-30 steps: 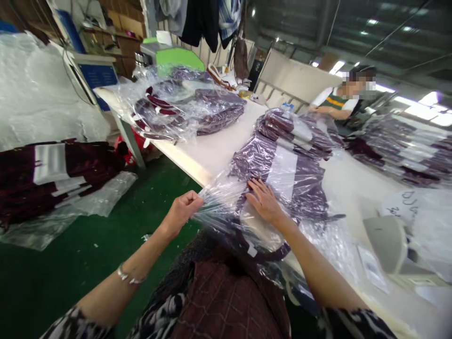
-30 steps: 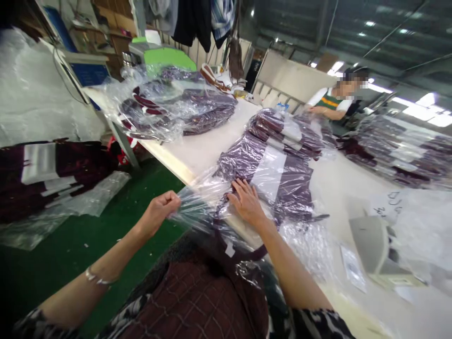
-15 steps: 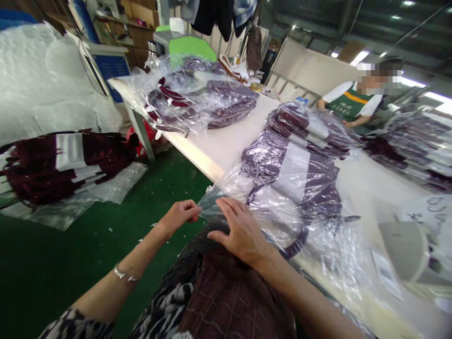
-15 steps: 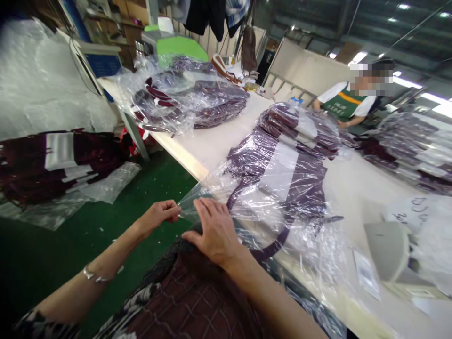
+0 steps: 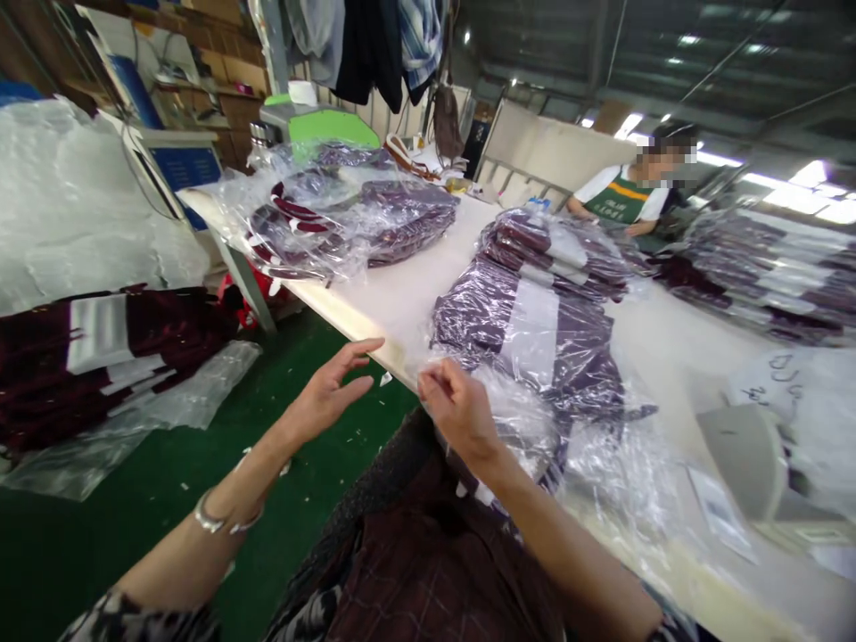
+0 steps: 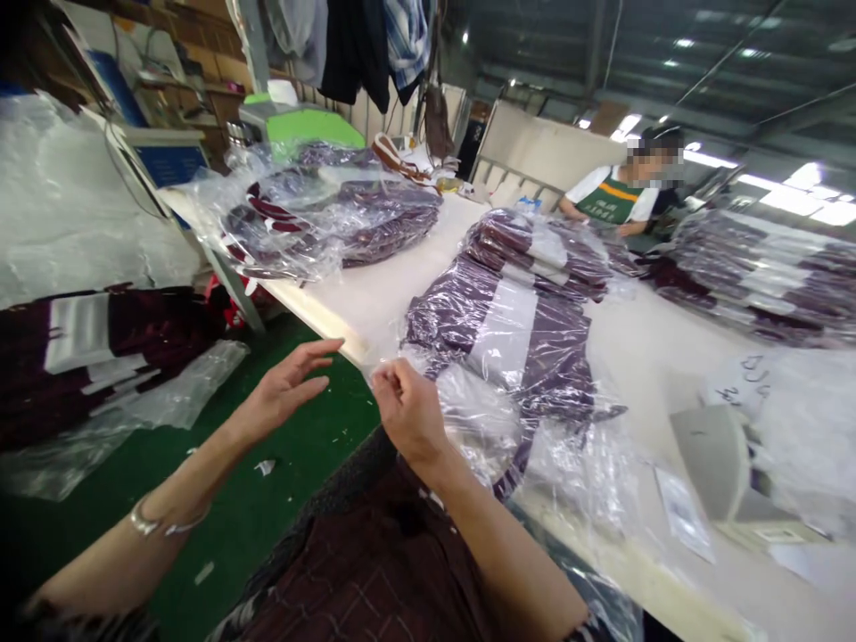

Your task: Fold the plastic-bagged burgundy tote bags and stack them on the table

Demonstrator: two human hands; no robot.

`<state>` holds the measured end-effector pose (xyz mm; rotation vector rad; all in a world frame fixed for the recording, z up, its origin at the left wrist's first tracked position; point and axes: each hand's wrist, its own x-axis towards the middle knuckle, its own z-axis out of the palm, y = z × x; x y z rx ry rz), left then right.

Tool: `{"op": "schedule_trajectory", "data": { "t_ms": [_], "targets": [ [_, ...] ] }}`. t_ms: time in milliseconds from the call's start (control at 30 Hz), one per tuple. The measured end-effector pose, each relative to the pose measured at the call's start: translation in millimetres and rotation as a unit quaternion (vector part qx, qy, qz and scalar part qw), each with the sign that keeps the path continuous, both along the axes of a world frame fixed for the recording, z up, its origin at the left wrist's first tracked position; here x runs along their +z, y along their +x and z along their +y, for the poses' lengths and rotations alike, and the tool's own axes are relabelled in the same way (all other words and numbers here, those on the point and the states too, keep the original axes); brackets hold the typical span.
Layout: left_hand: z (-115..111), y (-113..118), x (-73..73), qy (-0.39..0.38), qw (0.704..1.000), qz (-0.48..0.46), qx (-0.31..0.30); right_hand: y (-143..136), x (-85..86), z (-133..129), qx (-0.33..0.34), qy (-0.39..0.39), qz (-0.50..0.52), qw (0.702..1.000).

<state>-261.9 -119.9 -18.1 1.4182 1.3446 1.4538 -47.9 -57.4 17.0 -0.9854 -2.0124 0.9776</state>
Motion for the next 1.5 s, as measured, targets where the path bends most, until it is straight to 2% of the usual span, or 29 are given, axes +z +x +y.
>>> {"op": "schedule_trajectory", "data": {
  "t_ms": [100,167,233,333,433,500,567,667,733,833,900,967,1033,1133,1200,1267,1300,1333,1400,1433,1500],
  "targets": [
    [68,8,14.6,0.063,0.984,0.145,-0.086,30,17.0,26,-0.06,-0.159,0.132,0.976],
    [114,20,21.0,0.079,0.965,0.203,-0.145,52,17.9,46,-0.11,-0.22,0.179,0.953],
    [152,31,21.5,0.065,0.947,0.25,-0.193,74,11.0,64,-0.155,-0.253,0.2,0.934],
    [185,39,11.2,-0.005,0.928,0.307,-0.21,101,-7.3,84,-0.194,-0.267,0.181,0.926],
    [196,37,-1.5,-0.057,0.933,0.318,-0.156,116,-22.8,95,-0.191,-0.268,0.142,0.934],
    [197,38,-3.7,-0.058,0.937,0.314,-0.142,120,-27.4,100,-0.184,-0.267,0.134,0.936],
    [196,48,0.9,-0.047,0.936,0.31,-0.16,123,-27.5,105,-0.185,-0.259,0.133,0.939],
    [197,77,15.1,-0.028,0.928,0.327,-0.179,126,-23.3,114,-0.179,-0.243,0.095,0.949],
    [199,100,22.7,-0.009,0.918,0.356,-0.176,129,-20.7,120,-0.172,-0.221,0.031,0.959],
    [206,127,23.9,-0.003,0.906,0.382,-0.182,132,-19.3,127,-0.187,-0.095,-0.118,0.971],
    [212,138,18.6,-0.023,0.908,0.38,-0.172,134,-19.5,131,-0.2,0.007,-0.209,0.957],
    [218,142,12.0,-0.036,0.914,0.375,-0.147,135,-19.2,135,-0.201,0.049,-0.249,0.946],
    [221,143,7.7,-0.037,0.919,0.37,-0.129,138,-17.0,140,-0.19,0.022,-0.239,0.952],
    [217,139,11.0,-0.03,0.934,0.325,-0.143,143,-11.0,140,-0.148,-0.103,-0.134,0.974],
    [207,132,20.1,-0.02,0.946,0.265,-0.186,143,-6.7,133,-0.102,-0.203,-0.01,0.974],
    [188,121,31.9,0.008,0.954,0.216,-0.206,135,-3.0,120,-0.051,-0.282,0.111,0.952],
    [176,115,37.4,0.027,0.961,0.204,-0.186,127,-1.2,113,-0.033,-0.309,0.159,0.937],
    [161,108,41.7,0.044,0.969,0.2,-0.14,118,0.7,105,-0.021,-0.332,0.196,0.922],
    [125,95,44.4,0.04,0.977,0.209,-0.023,99,4.7,89,0.0,-0.363,0.243,0.899],
    [105,89,41.7,0.014,0.976,0.214,0.024,89,6.5,81,0.013,-0.371,0.252,0.894],
    [64,83,26.9,-0.067,0.975,0.204,0.061,76,8.4,67,0.057,-0.376,0.241,0.893]
  ]
}}
